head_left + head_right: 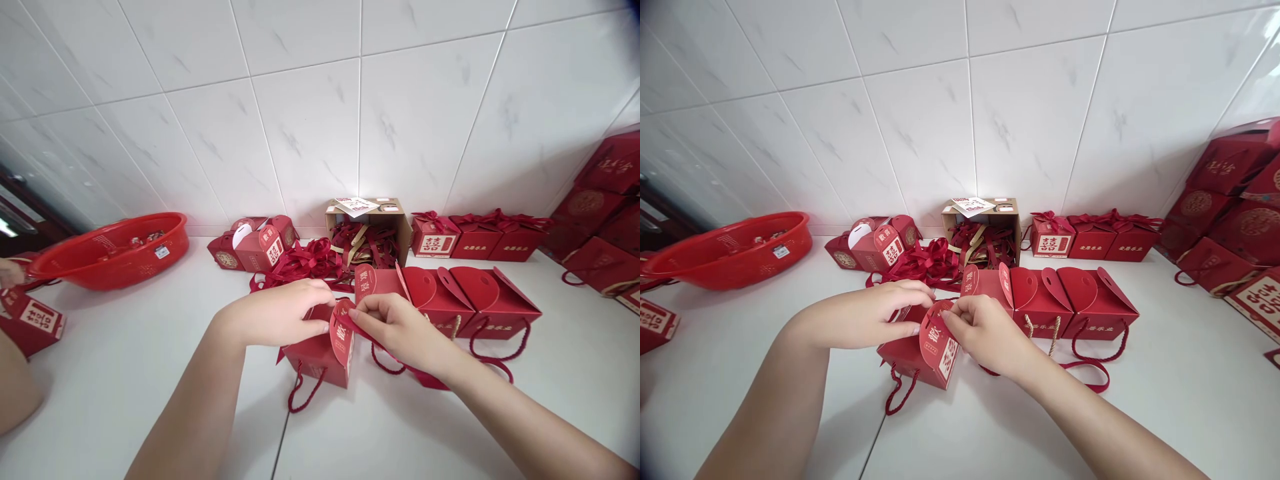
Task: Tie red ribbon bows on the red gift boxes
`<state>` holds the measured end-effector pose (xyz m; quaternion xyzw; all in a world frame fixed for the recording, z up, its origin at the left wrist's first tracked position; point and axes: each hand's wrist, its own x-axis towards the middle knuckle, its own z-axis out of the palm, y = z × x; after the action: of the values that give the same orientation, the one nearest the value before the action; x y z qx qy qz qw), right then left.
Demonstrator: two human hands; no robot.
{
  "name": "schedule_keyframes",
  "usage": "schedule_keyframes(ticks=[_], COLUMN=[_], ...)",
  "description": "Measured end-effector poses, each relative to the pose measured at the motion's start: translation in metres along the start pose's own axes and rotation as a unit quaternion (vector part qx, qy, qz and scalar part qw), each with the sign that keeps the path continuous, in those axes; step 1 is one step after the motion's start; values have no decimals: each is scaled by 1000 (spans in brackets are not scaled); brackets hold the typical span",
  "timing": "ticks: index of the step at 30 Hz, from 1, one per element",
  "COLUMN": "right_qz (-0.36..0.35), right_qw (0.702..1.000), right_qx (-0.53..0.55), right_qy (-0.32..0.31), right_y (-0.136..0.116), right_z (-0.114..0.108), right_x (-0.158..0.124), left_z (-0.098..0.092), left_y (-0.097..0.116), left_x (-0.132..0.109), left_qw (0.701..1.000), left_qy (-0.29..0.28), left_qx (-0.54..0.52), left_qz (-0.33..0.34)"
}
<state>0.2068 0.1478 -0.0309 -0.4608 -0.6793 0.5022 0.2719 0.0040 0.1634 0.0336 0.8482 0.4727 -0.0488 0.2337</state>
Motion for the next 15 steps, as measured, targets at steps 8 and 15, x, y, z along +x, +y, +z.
schedule_keyframes(ticks=[8, 15], right_qz=[-18, -32], right_qw=[1000, 999], right_qx=[7, -17], right_qy=[3, 8], right_y=[2, 1], right_z=[-2, -3], right_x=[0, -1], left_z=[-1, -1], left_y=[-2, 1], left_x=[0, 0], left_qw=[1000, 999], left_qy=[11, 22], left_qx=[-15, -3], left_qz=[-8, -22])
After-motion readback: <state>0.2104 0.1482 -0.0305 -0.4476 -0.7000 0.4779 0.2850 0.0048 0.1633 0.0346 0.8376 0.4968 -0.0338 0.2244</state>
